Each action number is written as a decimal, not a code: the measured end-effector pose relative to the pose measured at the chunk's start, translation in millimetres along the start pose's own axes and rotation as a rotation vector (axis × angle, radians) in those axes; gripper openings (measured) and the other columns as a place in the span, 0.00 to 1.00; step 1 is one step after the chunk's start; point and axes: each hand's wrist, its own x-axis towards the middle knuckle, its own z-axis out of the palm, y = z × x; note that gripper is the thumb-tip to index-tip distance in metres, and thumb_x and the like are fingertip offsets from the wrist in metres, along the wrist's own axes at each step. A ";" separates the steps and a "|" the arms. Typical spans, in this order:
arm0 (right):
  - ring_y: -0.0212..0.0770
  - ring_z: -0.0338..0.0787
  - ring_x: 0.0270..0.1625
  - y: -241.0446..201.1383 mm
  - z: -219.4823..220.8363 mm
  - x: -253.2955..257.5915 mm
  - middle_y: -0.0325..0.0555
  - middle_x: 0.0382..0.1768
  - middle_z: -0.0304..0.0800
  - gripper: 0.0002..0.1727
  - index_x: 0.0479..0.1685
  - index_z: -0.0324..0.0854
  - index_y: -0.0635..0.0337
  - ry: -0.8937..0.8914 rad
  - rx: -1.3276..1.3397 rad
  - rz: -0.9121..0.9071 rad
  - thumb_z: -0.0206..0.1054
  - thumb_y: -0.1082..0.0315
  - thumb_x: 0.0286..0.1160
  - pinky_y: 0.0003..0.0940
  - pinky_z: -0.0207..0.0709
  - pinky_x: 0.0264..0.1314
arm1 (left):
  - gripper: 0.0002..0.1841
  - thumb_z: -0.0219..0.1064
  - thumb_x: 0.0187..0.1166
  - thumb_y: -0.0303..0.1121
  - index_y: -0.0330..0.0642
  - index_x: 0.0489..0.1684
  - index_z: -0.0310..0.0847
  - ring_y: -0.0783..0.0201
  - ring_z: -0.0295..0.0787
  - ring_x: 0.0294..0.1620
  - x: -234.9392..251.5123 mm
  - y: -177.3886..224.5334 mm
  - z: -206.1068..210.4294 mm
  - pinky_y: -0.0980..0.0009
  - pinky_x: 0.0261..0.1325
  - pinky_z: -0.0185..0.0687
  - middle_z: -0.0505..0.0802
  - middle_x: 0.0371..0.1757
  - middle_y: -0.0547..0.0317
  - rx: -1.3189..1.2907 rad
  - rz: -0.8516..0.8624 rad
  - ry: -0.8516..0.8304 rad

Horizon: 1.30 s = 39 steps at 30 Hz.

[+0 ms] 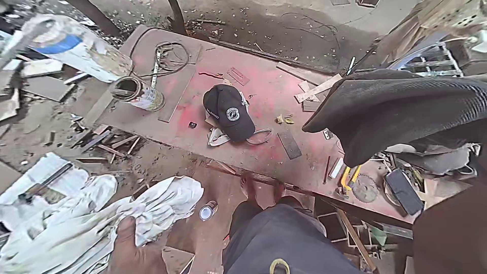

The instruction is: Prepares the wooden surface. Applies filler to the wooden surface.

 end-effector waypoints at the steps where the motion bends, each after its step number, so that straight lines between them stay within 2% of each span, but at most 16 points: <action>1: 0.20 0.89 0.44 46.6 -3.8 -3.4 0.37 0.45 0.92 0.14 0.60 0.86 0.59 -0.051 0.020 -0.135 0.65 0.67 0.80 0.21 0.85 0.47 | 0.32 0.67 0.76 0.18 0.26 0.78 0.56 0.65 0.91 0.61 1.0 -1.9 -0.3 0.65 0.69 0.88 0.89 0.60 0.52 -0.012 0.005 -0.005; 3: 0.27 0.92 0.46 83.3 13.0 -1.1 0.37 0.49 0.93 0.18 0.65 0.86 0.50 -0.094 0.000 -0.210 0.64 0.56 0.83 0.32 0.88 0.43 | 0.32 0.70 0.73 0.18 0.27 0.76 0.59 0.62 0.92 0.60 4.3 -6.3 -2.4 0.62 0.68 0.89 0.91 0.58 0.52 -0.038 0.029 -0.022; 5: 0.38 0.93 0.50 46.0 42.9 4.9 0.45 0.52 0.94 0.17 0.61 0.88 0.51 -0.069 -0.067 -0.099 0.64 0.60 0.79 0.47 0.89 0.52 | 0.30 0.71 0.73 0.18 0.28 0.75 0.62 0.62 0.92 0.60 4.3 -9.3 -3.9 0.60 0.68 0.89 0.91 0.57 0.53 -0.047 0.028 -0.052; 7: 0.50 0.92 0.59 46.4 68.2 9.8 0.53 0.58 0.93 0.18 0.63 0.88 0.54 0.017 -0.193 0.000 0.63 0.64 0.78 0.60 0.82 0.63 | 0.31 0.69 0.74 0.17 0.26 0.76 0.59 0.63 0.91 0.61 0.4 -9.3 0.4 0.62 0.68 0.88 0.90 0.59 0.52 -0.025 0.008 -0.056; 11: 0.65 0.87 0.60 126.7 115.5 17.6 0.62 0.58 0.88 0.22 0.67 0.86 0.47 0.151 -0.415 0.206 0.63 0.65 0.73 0.74 0.76 0.54 | 0.30 0.68 0.69 0.11 0.23 0.71 0.60 0.62 0.93 0.58 -7.9 -4.3 9.7 0.62 0.67 0.90 0.91 0.55 0.52 -0.044 -0.002 -0.096; 14: 0.76 0.81 0.68 148.7 149.5 16.2 0.73 0.67 0.79 0.27 0.73 0.83 0.49 -0.015 -0.521 0.298 0.70 0.65 0.70 0.79 0.73 0.58 | 0.29 0.71 0.67 0.14 0.23 0.69 0.63 0.62 0.92 0.60 -7.1 -16.9 4.2 0.61 0.68 0.89 0.92 0.55 0.53 -0.021 0.044 -0.149; 16: 0.85 0.68 0.77 139.3 171.2 -2.8 0.80 0.77 0.68 0.37 0.82 0.74 0.54 -0.224 -0.541 0.355 0.77 0.61 0.67 0.87 0.63 0.67 | 0.30 0.71 0.69 0.15 0.26 0.71 0.63 0.62 0.91 0.61 -9.5 -18.9 1.6 0.61 0.70 0.87 0.91 0.57 0.54 -0.008 0.032 -0.180; 17: 0.86 0.67 0.77 134.3 183.6 -19.9 0.80 0.78 0.68 0.38 0.81 0.74 0.55 -0.285 -0.548 0.326 0.78 0.59 0.66 0.88 0.61 0.67 | 0.30 0.71 0.69 0.15 0.26 0.72 0.63 0.62 0.92 0.61 -11.5 -16.7 2.4 0.61 0.69 0.88 0.92 0.57 0.53 -0.009 0.016 -0.184; 20: 0.70 0.81 0.72 112.1 225.4 -67.6 0.66 0.69 0.83 0.21 0.70 0.85 0.56 -0.490 -0.492 0.173 0.62 0.59 0.83 0.72 0.73 0.70 | 0.30 0.68 0.70 0.14 0.25 0.72 0.60 0.62 0.91 0.61 -17.5 -9.0 14.3 0.62 0.70 0.87 0.91 0.57 0.53 -0.010 0.002 -0.195; 22: 0.62 0.88 0.68 96.1 256.2 -83.4 0.60 0.65 0.89 0.21 0.67 0.86 0.56 -0.727 -0.403 0.239 0.57 0.56 0.88 0.64 0.79 0.70 | 0.30 0.68 0.72 0.14 0.23 0.74 0.58 0.61 0.90 0.63 -18.5 -6.3 21.3 0.60 0.71 0.87 0.90 0.59 0.50 -0.006 0.002 -0.209; 26: 0.70 0.71 0.82 84.3 303.3 -100.4 0.71 0.79 0.71 0.40 0.83 0.72 0.59 -0.895 -0.433 0.353 0.72 0.46 0.74 0.66 0.71 0.77 | 0.31 0.68 0.70 0.13 0.23 0.74 0.59 0.60 0.90 0.63 -20.9 -2.7 31.8 0.60 0.70 0.87 0.90 0.59 0.50 -0.010 0.003 -0.211; 31: 0.62 0.83 0.74 84.0 316.2 -91.2 0.63 0.75 0.79 0.56 0.90 0.57 0.57 -0.899 -0.422 0.548 0.82 0.49 0.57 0.62 0.77 0.73 | 0.31 0.71 0.73 0.22 0.28 0.76 0.61 0.63 0.90 0.63 -27.8 -13.0 31.4 0.62 0.71 0.87 0.91 0.60 0.55 -0.024 -0.050 -0.274; 33: 0.57 0.88 0.68 93.5 310.6 -87.7 0.58 0.67 0.87 0.44 0.82 0.70 0.57 -0.895 -0.259 0.605 0.80 0.51 0.61 0.60 0.79 0.71 | 0.27 0.68 0.76 0.24 0.31 0.74 0.63 0.67 0.92 0.59 -36.4 -7.8 40.3 0.65 0.68 0.88 0.92 0.57 0.60 -0.037 -0.117 -0.286; 35: 0.53 0.91 0.57 100.2 294.6 -88.7 0.56 0.52 0.93 0.25 0.59 0.86 0.61 -0.852 0.025 0.627 0.76 0.51 0.72 0.58 0.81 0.66 | 0.28 0.70 0.73 0.21 0.30 0.73 0.63 0.64 0.92 0.58 -44.6 -1.5 53.0 0.62 0.67 0.89 0.92 0.56 0.57 -0.090 -0.104 -0.244; 37: 0.47 0.92 0.49 93.8 263.0 -86.5 0.52 0.43 0.93 0.20 0.50 0.88 0.61 -0.779 0.178 0.579 0.68 0.51 0.80 0.52 0.83 0.59 | 0.36 0.74 0.68 0.19 0.29 0.77 0.59 0.59 0.91 0.62 -53.9 3.9 67.4 0.58 0.69 0.88 0.90 0.60 0.52 -0.164 -0.080 -0.232; 39: 0.45 0.91 0.43 77.4 224.9 -93.6 0.48 0.38 0.92 0.19 0.47 0.89 0.59 -0.538 0.078 0.386 0.64 0.51 0.83 0.50 0.83 0.52 | 0.40 0.77 0.62 0.18 0.31 0.77 0.59 0.59 0.89 0.65 -65.9 10.4 81.9 0.57 0.71 0.87 0.90 0.62 0.54 -0.225 -0.060 -0.284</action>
